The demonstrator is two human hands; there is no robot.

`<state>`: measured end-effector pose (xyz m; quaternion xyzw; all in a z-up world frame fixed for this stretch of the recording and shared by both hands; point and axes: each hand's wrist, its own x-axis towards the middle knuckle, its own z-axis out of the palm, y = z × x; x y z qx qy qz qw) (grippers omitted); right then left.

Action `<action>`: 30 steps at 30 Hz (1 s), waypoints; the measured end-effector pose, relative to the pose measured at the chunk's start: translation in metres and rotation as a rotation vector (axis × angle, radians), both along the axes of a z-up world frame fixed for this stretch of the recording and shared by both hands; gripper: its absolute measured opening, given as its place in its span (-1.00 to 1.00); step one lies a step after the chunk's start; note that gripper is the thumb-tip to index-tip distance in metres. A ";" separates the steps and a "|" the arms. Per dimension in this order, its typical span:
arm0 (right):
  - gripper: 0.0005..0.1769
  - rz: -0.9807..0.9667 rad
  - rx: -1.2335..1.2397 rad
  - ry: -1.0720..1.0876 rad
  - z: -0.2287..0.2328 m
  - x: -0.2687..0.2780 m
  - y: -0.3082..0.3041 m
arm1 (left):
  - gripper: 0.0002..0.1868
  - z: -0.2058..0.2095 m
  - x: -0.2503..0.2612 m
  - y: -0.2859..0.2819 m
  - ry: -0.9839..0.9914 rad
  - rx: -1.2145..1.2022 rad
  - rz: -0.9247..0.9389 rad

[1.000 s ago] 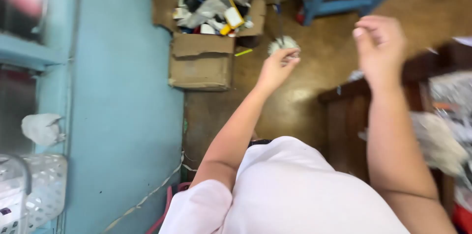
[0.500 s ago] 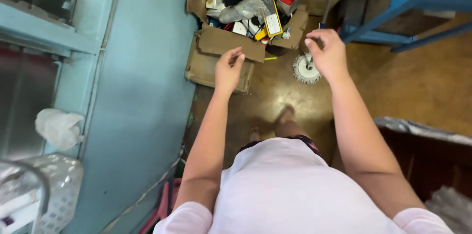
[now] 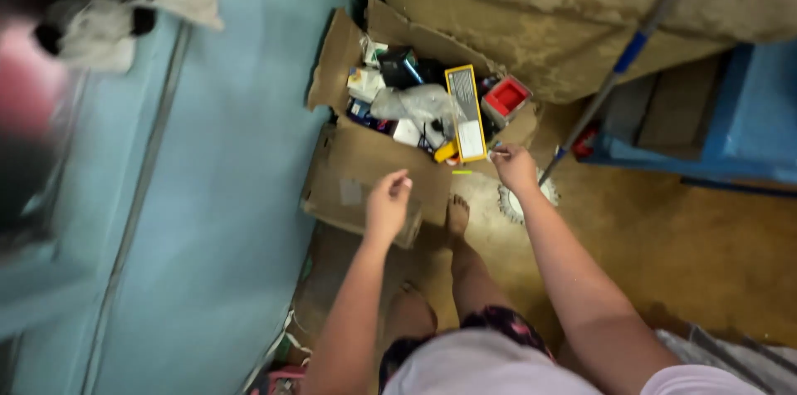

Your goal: The person sorts various items from bags and boxes onto a bed.

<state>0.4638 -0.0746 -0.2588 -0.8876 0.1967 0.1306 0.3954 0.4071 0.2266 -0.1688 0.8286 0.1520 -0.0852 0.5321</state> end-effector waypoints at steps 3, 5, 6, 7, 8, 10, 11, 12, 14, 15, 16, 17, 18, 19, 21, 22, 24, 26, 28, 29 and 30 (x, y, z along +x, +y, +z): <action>-0.51 -0.016 -0.128 0.185 -0.041 0.041 -0.003 | -0.68 -0.030 0.042 -0.029 0.088 -0.043 -0.004; -0.36 -0.021 -0.216 0.158 -0.098 0.062 -0.012 | -0.69 -0.064 0.059 -0.040 0.091 -0.087 -0.008; -0.18 -0.024 -0.301 0.121 -0.127 0.070 -0.019 | -0.69 -0.082 0.065 -0.047 0.082 -0.127 -0.012; -0.18 -0.027 -0.300 0.134 -0.126 0.084 -0.018 | -0.69 -0.098 0.070 -0.050 0.095 -0.126 -0.016; -0.05 -0.080 -0.294 0.232 -0.125 0.098 -0.016 | -0.69 -0.114 0.074 -0.054 0.102 -0.120 -0.017; 0.09 -0.137 -0.289 0.335 -0.142 0.122 -0.018 | -0.70 -0.142 0.086 -0.059 0.113 -0.114 -0.023; 0.11 -0.117 -0.321 0.304 -0.158 0.125 -0.022 | -0.69 -0.151 0.088 -0.060 0.182 -0.104 -0.026; 0.13 -0.096 -0.352 0.273 -0.173 0.126 -0.025 | -0.69 -0.159 0.089 -0.061 0.251 -0.094 -0.030; -0.07 -0.107 -0.297 0.272 -0.217 0.112 -0.040 | -0.68 -0.181 0.087 -0.063 0.285 -0.087 -0.032; -0.27 -0.126 -0.245 0.248 -0.236 0.105 -0.048 | -0.67 -0.190 0.088 -0.063 0.297 -0.083 -0.039; -0.27 -0.128 -0.245 0.263 -0.233 0.099 -0.045 | -0.67 -0.188 0.091 -0.062 0.311 -0.083 -0.043; -0.33 -0.226 -0.154 0.215 -0.227 0.094 -0.045 | -0.66 -0.186 0.095 -0.065 0.367 -0.097 -0.031; -0.38 -0.324 -0.064 0.165 -0.219 0.089 -0.045 | -0.65 -0.182 0.098 -0.067 0.422 -0.110 -0.019; -0.38 -0.323 -0.067 0.165 -0.220 0.077 -0.052 | -0.65 -0.197 0.095 -0.070 0.423 -0.113 -0.018; -0.49 -0.439 0.695 -0.042 -0.219 0.051 -0.064 | -0.64 -0.224 0.086 -0.074 0.313 -0.183 -0.027; -0.49 -0.437 0.694 -0.038 -0.194 0.047 -0.057 | -0.64 -0.221 0.089 -0.078 0.315 -0.183 -0.025; -0.39 -0.458 1.064 0.174 -0.146 0.043 -0.045 | -0.58 -0.216 0.099 -0.085 0.354 -0.238 -0.036; -0.42 -0.329 0.990 0.160 -0.165 0.033 -0.038 | -0.41 -0.206 0.110 -0.094 0.308 -0.330 0.006; -0.46 -0.203 0.918 0.151 -0.162 0.034 -0.019 | -0.21 -0.198 0.116 -0.096 0.268 -0.417 0.050; -0.50 -0.065 0.695 0.085 -0.150 0.042 -0.003 | 0.00 -0.197 0.119 -0.094 0.061 -0.278 0.010; -0.54 0.069 0.469 0.019 -0.139 0.050 0.013 | 0.22 -0.197 0.122 -0.092 -0.143 -0.139 -0.036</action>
